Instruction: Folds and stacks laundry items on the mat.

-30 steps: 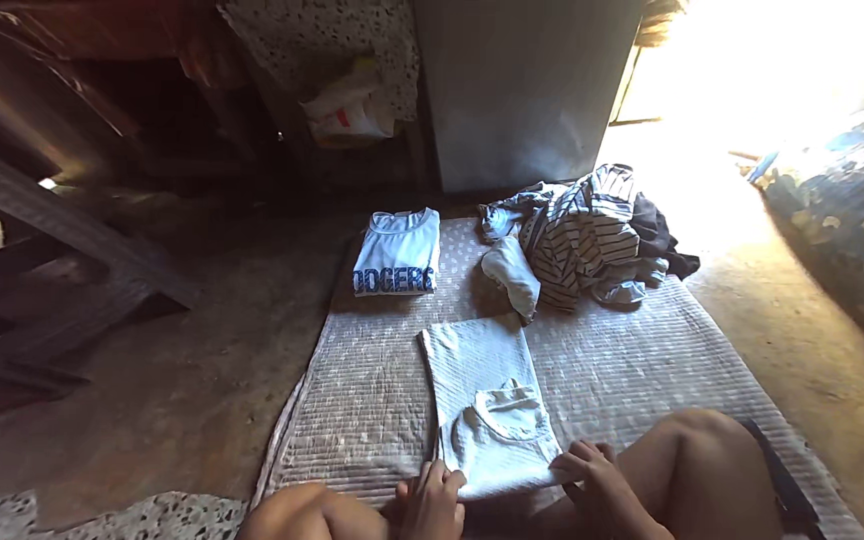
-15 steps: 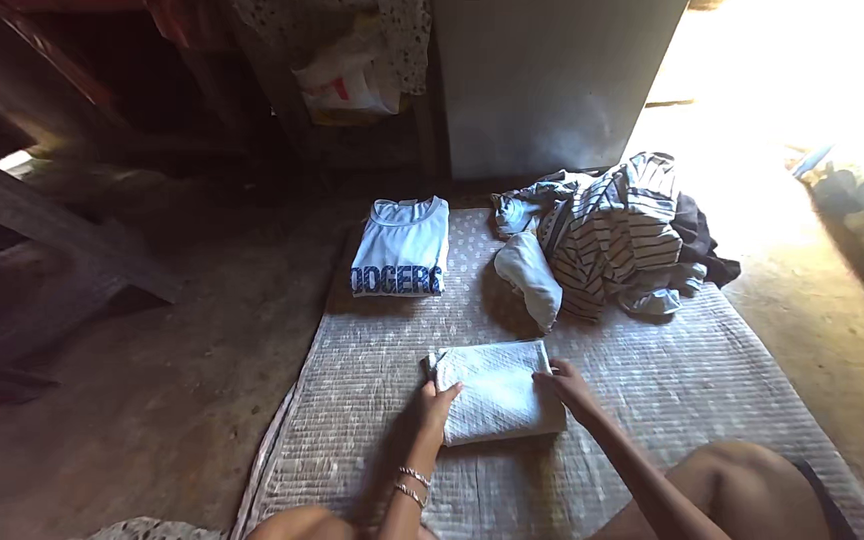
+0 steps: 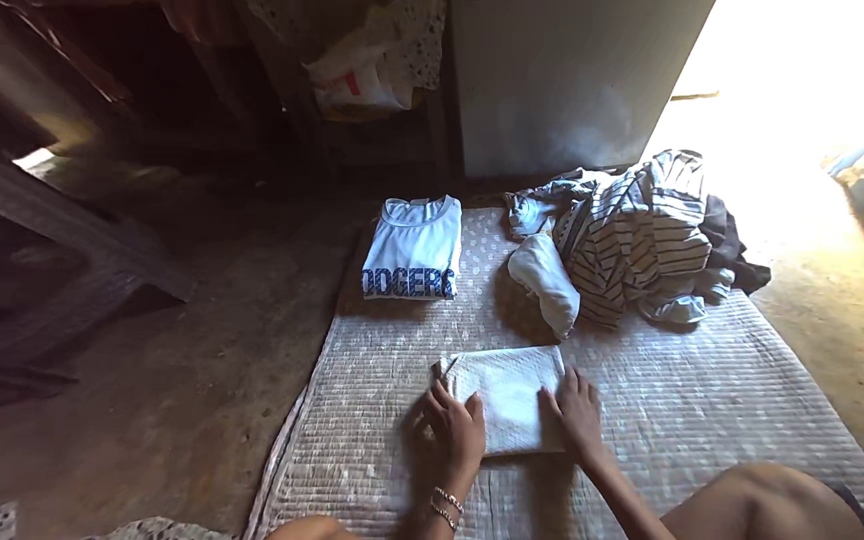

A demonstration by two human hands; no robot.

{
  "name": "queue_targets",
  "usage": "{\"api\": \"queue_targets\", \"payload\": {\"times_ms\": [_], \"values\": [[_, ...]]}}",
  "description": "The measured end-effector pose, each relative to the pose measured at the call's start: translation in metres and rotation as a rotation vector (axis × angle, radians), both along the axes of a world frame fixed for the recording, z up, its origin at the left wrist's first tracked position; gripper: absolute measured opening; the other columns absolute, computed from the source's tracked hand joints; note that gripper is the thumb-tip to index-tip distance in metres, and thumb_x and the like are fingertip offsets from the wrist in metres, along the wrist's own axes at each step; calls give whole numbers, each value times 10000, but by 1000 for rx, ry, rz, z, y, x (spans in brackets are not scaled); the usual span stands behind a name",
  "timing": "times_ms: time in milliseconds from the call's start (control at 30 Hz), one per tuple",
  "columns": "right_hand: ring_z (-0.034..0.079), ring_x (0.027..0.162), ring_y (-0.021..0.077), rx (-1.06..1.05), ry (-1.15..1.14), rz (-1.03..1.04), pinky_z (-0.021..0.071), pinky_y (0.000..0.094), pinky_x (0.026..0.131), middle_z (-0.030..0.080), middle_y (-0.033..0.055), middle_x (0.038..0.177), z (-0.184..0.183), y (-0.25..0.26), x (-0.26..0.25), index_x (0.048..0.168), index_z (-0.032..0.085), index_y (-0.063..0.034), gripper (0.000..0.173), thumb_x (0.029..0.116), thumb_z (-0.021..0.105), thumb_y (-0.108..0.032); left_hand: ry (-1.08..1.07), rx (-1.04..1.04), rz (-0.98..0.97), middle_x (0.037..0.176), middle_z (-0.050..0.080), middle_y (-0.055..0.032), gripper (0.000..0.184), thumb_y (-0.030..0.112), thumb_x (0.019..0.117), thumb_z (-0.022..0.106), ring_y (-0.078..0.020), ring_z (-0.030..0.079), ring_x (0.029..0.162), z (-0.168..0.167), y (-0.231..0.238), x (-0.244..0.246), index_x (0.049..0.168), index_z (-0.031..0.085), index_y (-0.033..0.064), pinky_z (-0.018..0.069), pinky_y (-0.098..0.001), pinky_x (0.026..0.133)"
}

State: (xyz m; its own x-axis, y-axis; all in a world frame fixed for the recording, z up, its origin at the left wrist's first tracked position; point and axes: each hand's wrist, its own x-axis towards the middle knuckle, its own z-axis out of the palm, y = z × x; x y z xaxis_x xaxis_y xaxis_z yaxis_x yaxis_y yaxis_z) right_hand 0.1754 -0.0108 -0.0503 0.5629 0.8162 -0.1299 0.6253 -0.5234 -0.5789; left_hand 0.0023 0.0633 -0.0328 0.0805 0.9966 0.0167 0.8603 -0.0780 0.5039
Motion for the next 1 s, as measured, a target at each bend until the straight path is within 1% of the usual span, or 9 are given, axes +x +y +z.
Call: {"api": "queue_targets", "payload": {"times_ms": [133, 167, 233, 333, 467, 633, 800, 900, 1000], "values": [[527, 1298, 467, 167, 346, -178, 417, 576, 1096, 519, 342, 1394, 9, -25, -6, 1392, 517, 110, 514, 1035, 592, -252, -553, -506, 174, 1415, 488, -352, 770, 48, 884, 752, -396, 501, 1332, 38, -2, 4, 1482, 311, -155, 401, -480, 1119], [610, 1197, 385, 280, 431, -241, 460, 532, 1049, 627, 289, 1273, 3, -31, 0, 1309, 601, 93, 388, 1059, 533, -196, -679, -603, 200, 1229, 614, -283, 591, 23, 840, 762, -326, 612, 1147, 40, 1, -2, 1342, 484, -121, 500, -455, 986], [675, 821, 139, 484, 580, -376, 556, 335, 796, 719, 108, 925, -12, -37, 14, 1154, 671, 69, 366, 1090, 390, -157, -1047, -814, 165, 882, 707, -129, 207, -5, 864, 642, -200, 706, 789, 49, 9, -18, 1067, 603, 4, 603, -367, 710], [635, 543, 38, 665, 715, -446, 575, 230, 549, 670, -3, 694, -18, -34, 18, 1096, 588, 84, 322, 1082, 345, -126, -1349, -829, 82, 723, 705, -54, 146, 43, 926, 482, -145, 703, 636, 87, 20, -21, 896, 619, 82, 602, -309, 583], [586, 536, 30, 654, 511, -425, 530, 221, 534, 641, 23, 709, -27, -33, 6, 1093, 611, 110, 291, 1027, 443, -118, -1427, -487, -14, 711, 661, -6, 169, 63, 990, 387, -89, 672, 622, 168, 70, 8, 973, 553, 91, 585, -260, 559], [584, 512, 8, 712, 484, -433, 523, 188, 489, 645, -8, 699, -39, -32, 5, 1055, 618, 82, 260, 976, 465, -113, -1564, -80, -179, 925, 679, 23, 139, 162, 939, 545, -89, 683, 814, 206, 171, 41, 1071, 588, 182, 596, -303, 692], [569, 508, -6, 725, 458, -410, 515, 174, 484, 636, -8, 694, -38, -33, 4, 1054, 611, 91, 233, 965, 477, -78, -1513, -67, -3, 1313, 571, -112, 419, 164, 970, 548, -204, 587, 1160, 143, 240, 57, 1375, 480, 80, 526, -421, 955], [568, 508, -12, 725, 412, -384, 512, 168, 481, 635, -17, 695, -41, -34, 4, 1053, 613, 87, 234, 950, 494, -87, -1563, -173, 195, 1244, 562, -129, 378, 55, 963, 550, -200, 591, 1084, 87, 262, 58, 1333, 476, 28, 528, -385, 916], [560, 514, -14, 702, 360, -376, 504, 161, 492, 636, 3, 703, -42, -32, 4, 1036, 630, 94, 242, 937, 514, -94, -1631, -222, 160, 1222, 572, -106, 349, 77, 971, 541, -183, 599, 1079, 94, 262, 55, 1315, 480, 54, 532, -360, 920]]}}
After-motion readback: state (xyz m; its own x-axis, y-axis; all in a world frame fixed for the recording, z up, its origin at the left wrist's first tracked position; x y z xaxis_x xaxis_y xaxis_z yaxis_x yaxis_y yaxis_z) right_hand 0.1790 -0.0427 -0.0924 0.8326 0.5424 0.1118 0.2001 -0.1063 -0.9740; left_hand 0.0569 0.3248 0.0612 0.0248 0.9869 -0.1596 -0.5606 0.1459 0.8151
